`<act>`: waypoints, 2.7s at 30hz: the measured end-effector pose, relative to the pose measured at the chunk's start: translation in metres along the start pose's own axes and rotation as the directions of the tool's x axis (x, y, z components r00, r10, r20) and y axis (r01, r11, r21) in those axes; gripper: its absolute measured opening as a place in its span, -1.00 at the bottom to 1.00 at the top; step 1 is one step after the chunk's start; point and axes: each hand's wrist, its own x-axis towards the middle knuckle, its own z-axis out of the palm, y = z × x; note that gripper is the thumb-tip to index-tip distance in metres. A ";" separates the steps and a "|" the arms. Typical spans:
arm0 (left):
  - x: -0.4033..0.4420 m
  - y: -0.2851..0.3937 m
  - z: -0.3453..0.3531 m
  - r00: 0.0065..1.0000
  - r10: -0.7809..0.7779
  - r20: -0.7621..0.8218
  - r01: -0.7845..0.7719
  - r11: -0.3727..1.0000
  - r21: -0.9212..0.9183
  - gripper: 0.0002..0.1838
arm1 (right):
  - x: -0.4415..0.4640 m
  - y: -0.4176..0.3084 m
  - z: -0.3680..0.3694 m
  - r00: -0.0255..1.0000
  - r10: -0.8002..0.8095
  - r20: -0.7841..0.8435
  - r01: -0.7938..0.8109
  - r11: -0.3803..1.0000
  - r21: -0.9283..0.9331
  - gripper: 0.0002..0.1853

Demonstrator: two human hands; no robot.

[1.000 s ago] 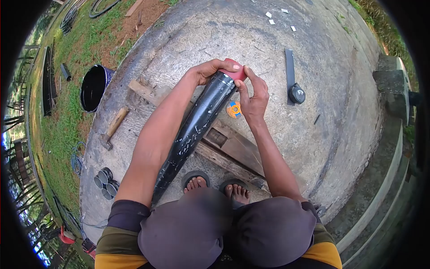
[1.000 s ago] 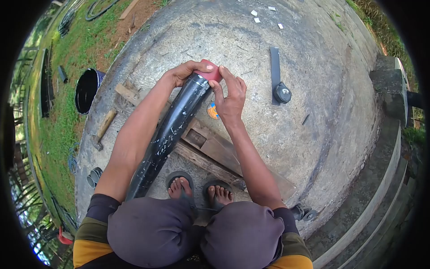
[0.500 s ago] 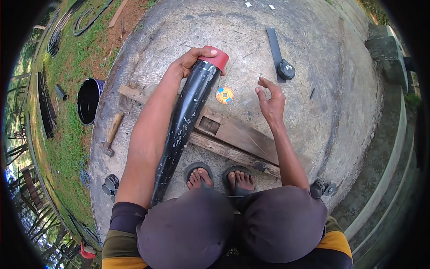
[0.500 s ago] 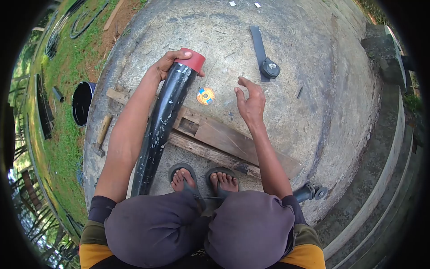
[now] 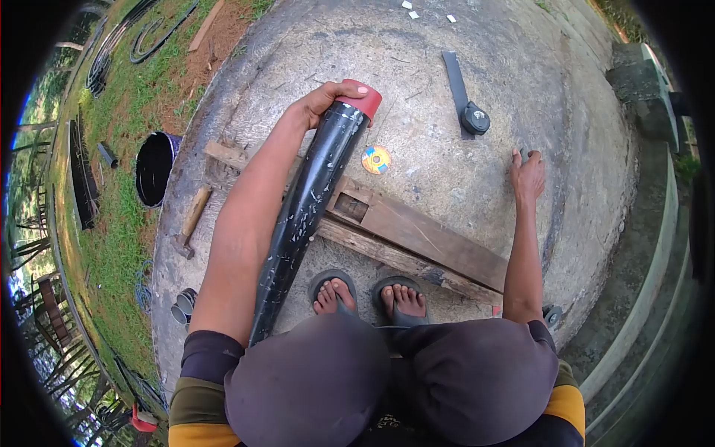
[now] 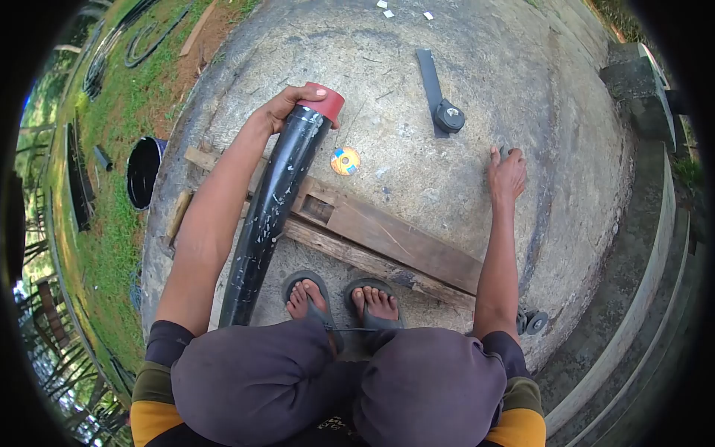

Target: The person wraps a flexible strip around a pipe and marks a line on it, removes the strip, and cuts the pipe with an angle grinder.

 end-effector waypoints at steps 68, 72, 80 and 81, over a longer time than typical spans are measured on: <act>-0.012 -0.020 -0.020 0.982 0.182 -0.059 -0.191 0.948 -0.256 -0.53 | -0.084 -0.266 -0.023 0.793 -0.396 0.463 -0.410 0.213 0.887 -0.56; -0.011 -0.019 -0.017 0.974 0.221 -0.053 -0.227 0.937 -0.266 -0.55 | -0.075 -0.244 -0.020 0.919 -0.384 0.088 0.088 0.418 0.904 -0.70; -0.003 -0.022 -0.025 0.968 0.249 0.033 -0.229 0.929 -0.292 -0.60 | -0.096 -0.266 -0.093 0.586 -0.782 -0.213 0.605 0.247 0.757 -0.79; -0.003 -0.022 -0.026 0.966 0.255 0.043 -0.232 0.928 -0.293 -0.60 | -0.099 -0.271 -0.093 0.564 -0.807 -0.176 0.596 0.250 0.763 -0.81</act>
